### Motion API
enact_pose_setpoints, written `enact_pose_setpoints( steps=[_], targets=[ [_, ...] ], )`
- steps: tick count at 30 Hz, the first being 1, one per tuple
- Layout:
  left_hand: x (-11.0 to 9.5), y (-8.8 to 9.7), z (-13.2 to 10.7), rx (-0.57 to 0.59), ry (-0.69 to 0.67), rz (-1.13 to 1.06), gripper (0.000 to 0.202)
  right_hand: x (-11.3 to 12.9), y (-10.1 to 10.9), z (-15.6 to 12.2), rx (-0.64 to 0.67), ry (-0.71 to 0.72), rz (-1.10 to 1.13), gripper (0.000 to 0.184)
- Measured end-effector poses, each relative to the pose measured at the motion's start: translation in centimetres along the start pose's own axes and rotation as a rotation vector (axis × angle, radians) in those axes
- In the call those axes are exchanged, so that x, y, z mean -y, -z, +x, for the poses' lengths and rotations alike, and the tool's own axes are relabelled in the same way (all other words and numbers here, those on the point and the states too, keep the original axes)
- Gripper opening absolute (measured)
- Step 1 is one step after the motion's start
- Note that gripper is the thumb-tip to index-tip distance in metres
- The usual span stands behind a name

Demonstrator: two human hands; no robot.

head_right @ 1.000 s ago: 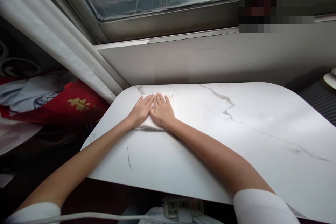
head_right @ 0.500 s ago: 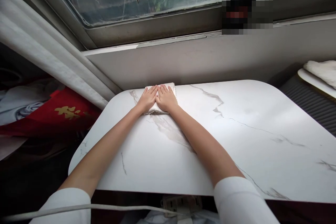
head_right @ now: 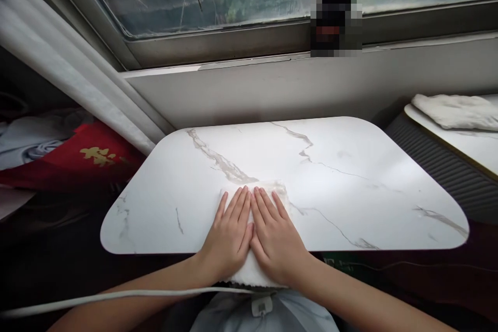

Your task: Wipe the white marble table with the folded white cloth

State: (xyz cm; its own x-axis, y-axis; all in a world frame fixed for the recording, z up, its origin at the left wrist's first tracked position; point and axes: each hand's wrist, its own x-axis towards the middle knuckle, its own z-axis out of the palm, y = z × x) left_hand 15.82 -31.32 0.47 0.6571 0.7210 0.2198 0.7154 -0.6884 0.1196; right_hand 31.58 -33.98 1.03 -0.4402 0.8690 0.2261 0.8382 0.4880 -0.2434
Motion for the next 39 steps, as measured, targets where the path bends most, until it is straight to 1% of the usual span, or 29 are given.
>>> enact_pose_setpoints(
  steps=[1,3,5,7,10,12,14,16,19,21,23,25,27,30,33,36,39],
  targets=[
    [0.0,-0.1,0.3,-0.001,-0.003,-0.006,0.065,-0.2,0.0,-0.1,0.0,-0.017,-0.004,0.064],
    [0.5,-0.5,1.6,-0.011,-0.003,-0.026,0.063,-1.0,0.0,0.8,0.013,-0.051,-0.02,0.063],
    [1.8,-1.0,4.2,-0.011,0.008,-0.04,0.06,-2.6,-0.1,2.9,0.044,-0.107,-0.042,0.06],
    [3.7,-1.6,7.8,0.017,0.022,-0.036,0.056,-4.9,-0.2,5.9,0.072,-0.192,-0.063,0.058],
    [6.9,-2.4,14.3,0.066,0.035,-0.012,0.054,-9.1,-0.4,11.2,0.062,-0.311,-0.091,0.058],
    [8.8,-3.0,18.5,0.068,0.067,0.013,0.054,-12.1,-0.5,14.5,0.03,-0.333,-0.106,0.058],
    [10.1,-3.6,21.9,0.06,0.107,0.035,0.054,-14.8,-0.5,17.2,0.007,-0.324,-0.116,0.057],
    [10.8,-4.2,24.3,0.049,0.141,0.049,0.054,-16.9,-0.5,18.9,-0.004,-0.316,-0.12,0.056],
    [11.1,-4.8,26.0,0.028,0.173,0.057,0.053,-18.6,-0.4,20.1,-0.018,-0.312,-0.124,0.055],
    [11.0,-4.9,26.2,0.009,0.18,0.06,0.053,-18.8,-0.4,20.0,-0.032,-0.296,-0.131,0.055],
    [10.7,-4.9,25.8,0.0,0.177,0.06,0.054,-18.6,-0.4,19.5,-0.042,-0.282,-0.146,0.054],
    [10.0,-4.7,25.0,0.0,0.172,0.058,0.053,-18.1,-0.4,18.4,-0.036,-0.273,-0.166,0.054],
    [8.7,-4.5,23.7,0.003,0.167,0.057,0.053,-17.3,-0.2,16.6,-0.025,-0.252,-0.188,0.055],
    [5.5,-4.1,20.4,0.01,0.139,0.053,0.053,-15.7,0.3,12.5,-0.028,-0.17,-0.209,0.055],
    [1.8,-3.3,16.0,0.05,0.106,0.009,0.055,-13.3,1.0,6.9,-0.033,-0.084,-0.215,0.056],
    [-1.4,-2.0,11.6,0.161,0.016,-0.121,0.059,-10.6,1.8,1.3,-0.042,-0.03,-0.219,0.061],
    [-3.2,-0.8,8.7,0.27,-0.095,-0.245,0.059,-8.4,2.5,-2.6,-0.054,-0.019,-0.22,0.068]
  ],
)
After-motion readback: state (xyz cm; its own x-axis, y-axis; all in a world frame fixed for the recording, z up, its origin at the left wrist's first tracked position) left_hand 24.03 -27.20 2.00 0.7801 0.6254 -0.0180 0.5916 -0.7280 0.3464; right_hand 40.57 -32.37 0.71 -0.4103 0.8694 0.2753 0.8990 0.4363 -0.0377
